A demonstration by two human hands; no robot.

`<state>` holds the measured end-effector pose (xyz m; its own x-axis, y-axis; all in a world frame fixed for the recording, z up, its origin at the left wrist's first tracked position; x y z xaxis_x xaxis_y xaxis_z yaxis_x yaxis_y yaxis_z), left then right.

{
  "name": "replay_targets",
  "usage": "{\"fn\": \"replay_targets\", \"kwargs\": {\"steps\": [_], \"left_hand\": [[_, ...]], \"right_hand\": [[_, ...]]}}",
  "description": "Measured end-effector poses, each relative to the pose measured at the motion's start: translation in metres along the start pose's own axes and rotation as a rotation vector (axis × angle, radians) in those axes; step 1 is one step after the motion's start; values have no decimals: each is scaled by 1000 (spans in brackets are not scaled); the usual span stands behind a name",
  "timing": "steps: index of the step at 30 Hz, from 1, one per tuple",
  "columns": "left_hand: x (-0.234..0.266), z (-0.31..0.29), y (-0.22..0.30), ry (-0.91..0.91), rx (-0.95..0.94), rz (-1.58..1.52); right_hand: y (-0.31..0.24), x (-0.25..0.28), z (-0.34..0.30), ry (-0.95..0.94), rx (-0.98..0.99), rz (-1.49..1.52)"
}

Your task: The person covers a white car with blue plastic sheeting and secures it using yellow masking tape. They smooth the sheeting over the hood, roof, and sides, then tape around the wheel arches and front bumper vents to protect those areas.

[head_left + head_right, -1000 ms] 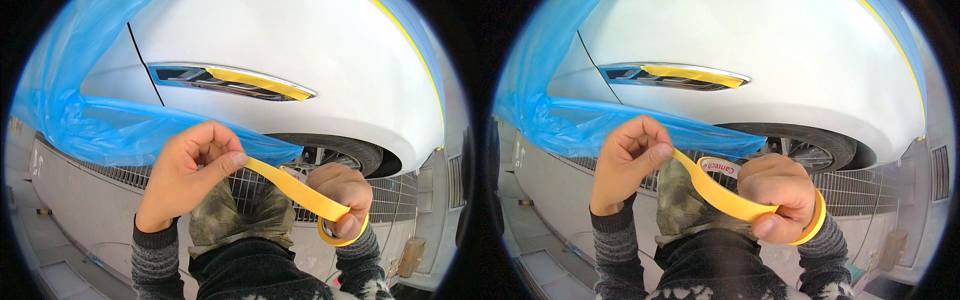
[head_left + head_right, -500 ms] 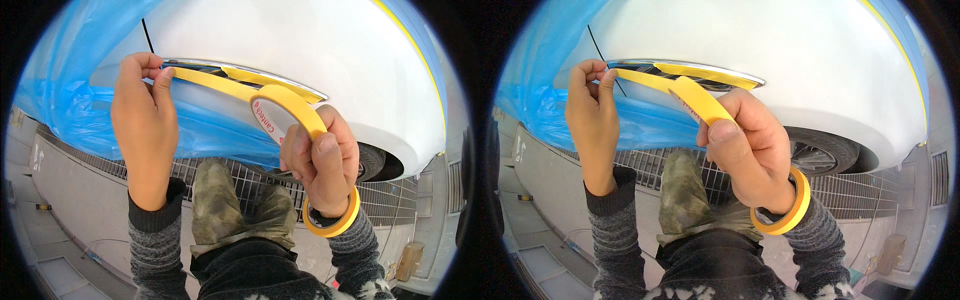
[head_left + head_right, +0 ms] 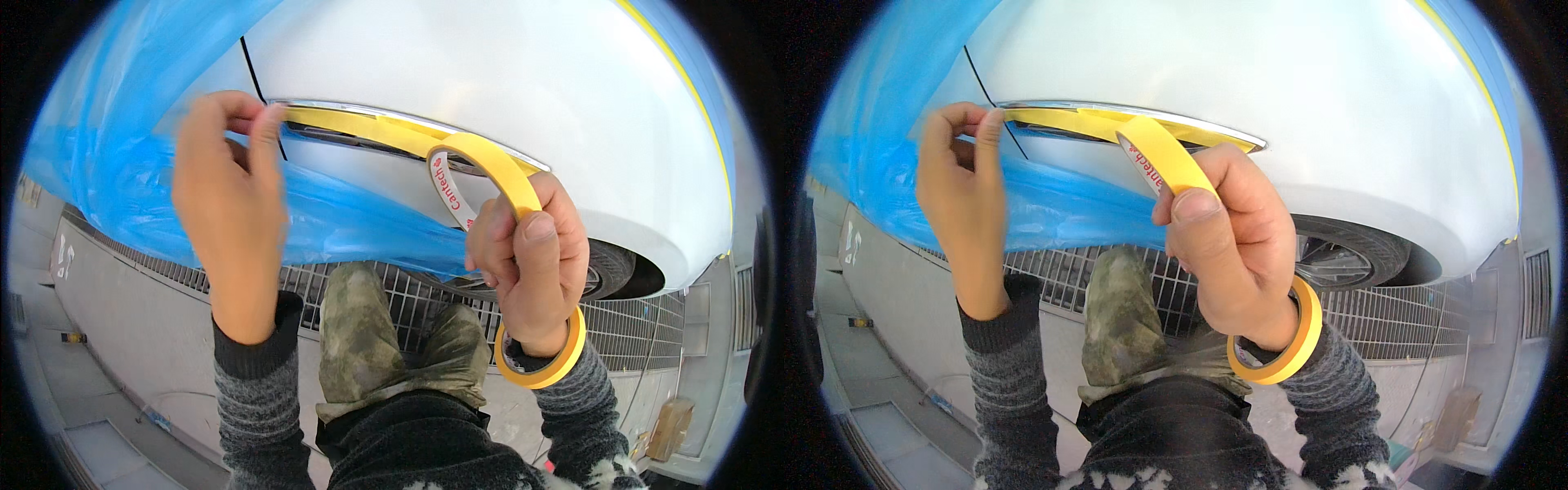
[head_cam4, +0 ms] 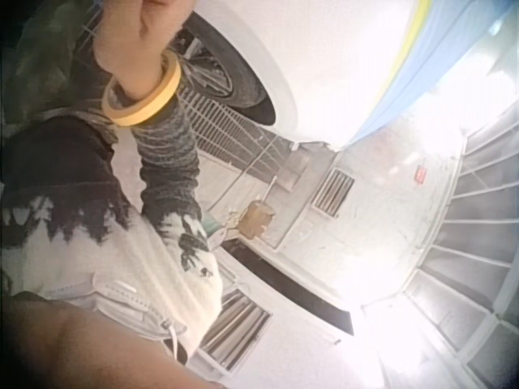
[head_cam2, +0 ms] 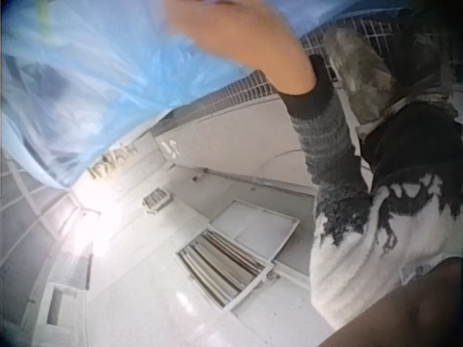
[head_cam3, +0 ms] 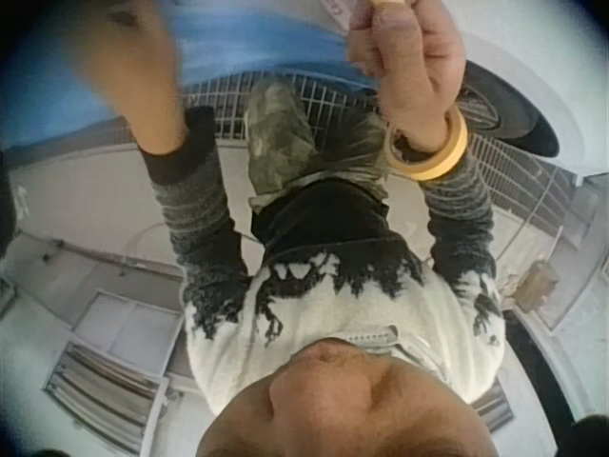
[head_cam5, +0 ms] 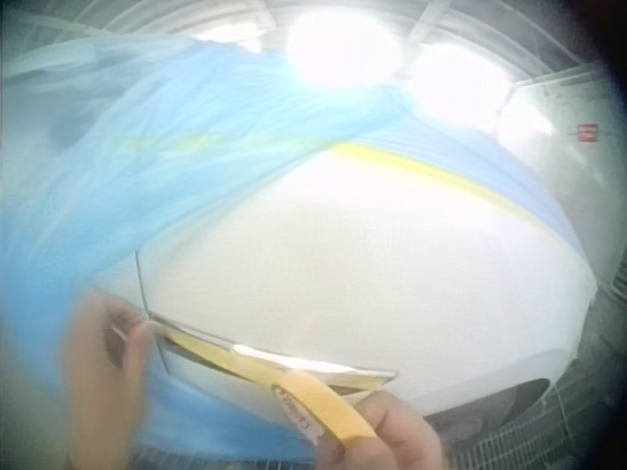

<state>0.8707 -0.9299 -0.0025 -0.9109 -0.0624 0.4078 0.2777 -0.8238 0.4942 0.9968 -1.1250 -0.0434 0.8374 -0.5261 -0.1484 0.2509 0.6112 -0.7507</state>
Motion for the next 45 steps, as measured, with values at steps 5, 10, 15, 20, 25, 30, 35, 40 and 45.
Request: {"fn": "replay_targets", "kwargs": {"steps": [5,10,15,20,25,30,35,40,45], "left_hand": [[-35,-19,33,-115,-97,-144],[-40,-19,35,-92,-99,-175],[-45,-25,32,-62,-114,-175],[-49,-27,27,-25,-155,-166],[-44,-35,31,-265,-13,-378],[-69,-104,32,-1224,744,-1075],[-69,-108,35,-1326,621,-1017],[-73,-124,39,-1295,889,-1180],[-73,-120,44,-1376,755,-1335]], "right_hand": [[0,-1,2,28,3,-62],[10,7,-15,58,-54,-72],[42,1,-66,175,-233,47],[17,-3,-95,133,-147,-10],[-14,-5,-80,-79,6,24],[-30,3,-68,-153,80,-129],[-34,1,-59,-298,139,52],[-36,-5,-53,-438,179,35],[-35,-1,-50,-481,201,-11]]}}
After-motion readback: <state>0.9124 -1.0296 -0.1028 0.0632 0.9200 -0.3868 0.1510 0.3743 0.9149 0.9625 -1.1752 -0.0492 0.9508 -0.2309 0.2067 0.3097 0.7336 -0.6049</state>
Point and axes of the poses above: each hand's wrist, its own z-axis towards the middle knuckle, its own x-axis out of the back of the hand, y = z × x, the point moved 9 cm from there along z, towards the middle knuckle, and after that the axes turned 4 degrees about x, right-handed, at the moved point
